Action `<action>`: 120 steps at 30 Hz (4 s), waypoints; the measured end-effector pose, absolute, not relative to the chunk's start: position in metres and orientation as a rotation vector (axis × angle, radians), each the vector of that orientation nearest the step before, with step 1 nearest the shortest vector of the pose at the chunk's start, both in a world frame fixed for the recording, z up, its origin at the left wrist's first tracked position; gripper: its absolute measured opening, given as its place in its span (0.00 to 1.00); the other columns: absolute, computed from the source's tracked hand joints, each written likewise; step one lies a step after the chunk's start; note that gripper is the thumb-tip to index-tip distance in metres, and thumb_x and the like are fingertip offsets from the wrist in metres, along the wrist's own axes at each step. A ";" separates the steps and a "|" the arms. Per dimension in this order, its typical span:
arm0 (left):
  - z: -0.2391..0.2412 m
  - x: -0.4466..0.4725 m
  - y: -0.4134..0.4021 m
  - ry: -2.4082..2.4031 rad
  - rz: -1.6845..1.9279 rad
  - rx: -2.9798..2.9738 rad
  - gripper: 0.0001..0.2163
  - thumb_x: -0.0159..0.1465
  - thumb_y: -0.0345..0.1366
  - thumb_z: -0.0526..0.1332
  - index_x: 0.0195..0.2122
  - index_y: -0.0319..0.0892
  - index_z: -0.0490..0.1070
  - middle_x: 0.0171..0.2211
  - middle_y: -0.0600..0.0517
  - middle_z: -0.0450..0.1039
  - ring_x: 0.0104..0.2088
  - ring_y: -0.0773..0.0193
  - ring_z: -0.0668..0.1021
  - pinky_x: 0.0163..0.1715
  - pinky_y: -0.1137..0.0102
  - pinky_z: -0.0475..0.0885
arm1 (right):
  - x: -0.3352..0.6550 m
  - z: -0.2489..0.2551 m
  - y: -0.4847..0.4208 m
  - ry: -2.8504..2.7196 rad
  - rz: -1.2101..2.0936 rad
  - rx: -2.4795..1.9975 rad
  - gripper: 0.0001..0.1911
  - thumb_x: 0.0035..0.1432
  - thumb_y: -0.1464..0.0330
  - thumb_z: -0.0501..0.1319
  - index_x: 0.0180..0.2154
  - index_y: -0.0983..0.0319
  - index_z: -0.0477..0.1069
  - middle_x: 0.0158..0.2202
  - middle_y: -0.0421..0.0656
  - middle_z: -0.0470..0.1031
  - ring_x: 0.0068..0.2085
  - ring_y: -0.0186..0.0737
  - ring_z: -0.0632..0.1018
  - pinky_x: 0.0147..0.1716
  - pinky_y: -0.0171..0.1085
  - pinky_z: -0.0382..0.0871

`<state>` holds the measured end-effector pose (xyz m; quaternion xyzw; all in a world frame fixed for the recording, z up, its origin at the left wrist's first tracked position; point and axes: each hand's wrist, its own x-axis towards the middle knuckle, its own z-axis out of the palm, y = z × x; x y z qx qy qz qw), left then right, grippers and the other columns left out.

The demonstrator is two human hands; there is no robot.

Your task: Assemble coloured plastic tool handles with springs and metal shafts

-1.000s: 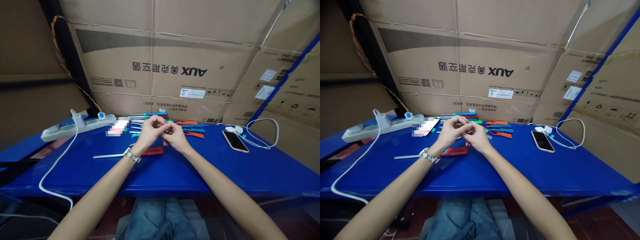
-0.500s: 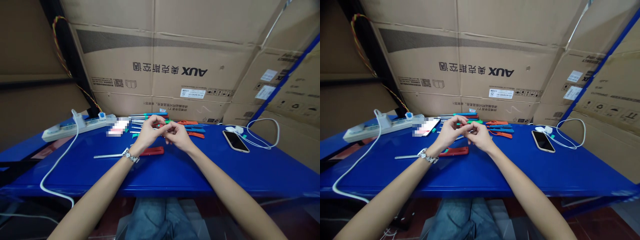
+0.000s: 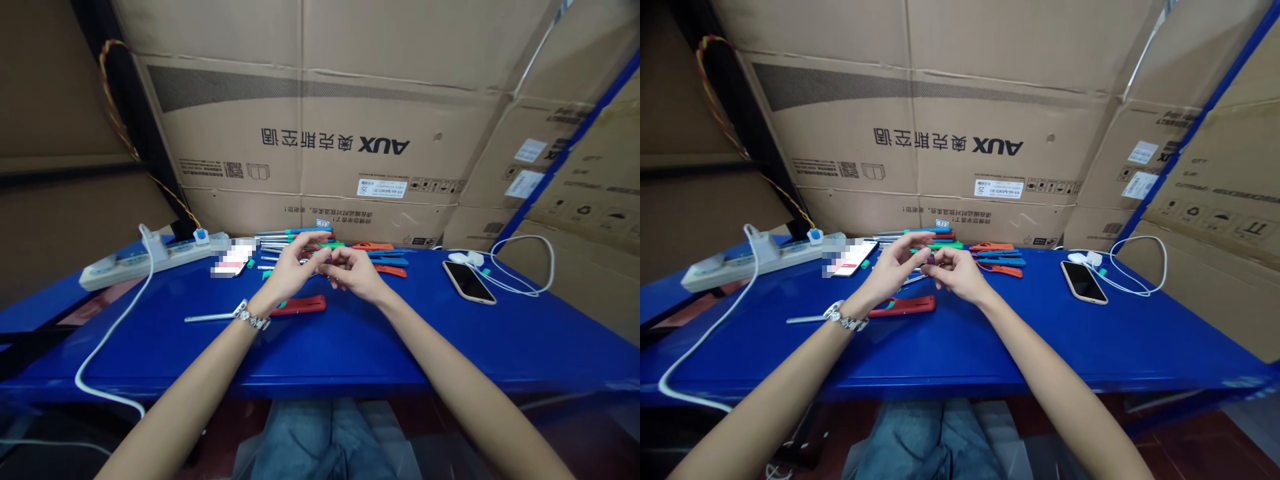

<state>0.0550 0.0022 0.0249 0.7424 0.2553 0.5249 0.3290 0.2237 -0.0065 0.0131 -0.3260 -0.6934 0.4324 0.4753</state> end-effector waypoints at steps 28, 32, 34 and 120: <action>-0.029 0.014 -0.009 0.907 0.756 2.401 0.13 0.64 0.46 0.63 0.43 0.44 0.77 0.44 0.46 0.75 0.44 0.53 0.77 0.46 0.60 0.71 | 0.202 0.002 -0.015 -1.577 1.012 -0.794 0.23 0.54 0.53 0.67 0.42 0.57 0.60 0.28 0.34 0.75 0.17 0.29 0.73 0.14 0.28 0.64; -0.031 0.014 -0.009 0.954 0.817 2.365 0.14 0.63 0.48 0.64 0.41 0.44 0.78 0.41 0.46 0.74 0.40 0.54 0.77 0.41 0.62 0.72 | 0.203 0.000 -0.017 -1.676 1.040 -0.719 0.22 0.64 0.51 0.56 0.54 0.55 0.63 0.34 0.37 0.73 0.20 0.27 0.75 0.20 0.29 0.71; -0.032 0.014 -0.010 0.954 0.834 2.362 0.14 0.62 0.48 0.64 0.41 0.44 0.78 0.40 0.47 0.75 0.39 0.54 0.77 0.41 0.62 0.72 | 0.206 0.003 -0.018 -1.695 1.040 -0.716 0.21 0.64 0.51 0.55 0.51 0.57 0.67 0.35 0.38 0.74 0.21 0.27 0.75 0.19 0.29 0.70; -0.012 -0.010 0.063 1.093 0.551 2.806 0.07 0.65 0.35 0.59 0.34 0.42 0.76 0.38 0.46 0.74 0.41 0.54 0.75 0.44 0.63 0.69 | 0.215 -0.020 -0.030 -1.273 1.553 -1.009 0.14 0.48 0.66 0.57 0.36 0.57 0.53 0.25 0.35 0.76 0.15 0.33 0.71 0.11 0.33 0.68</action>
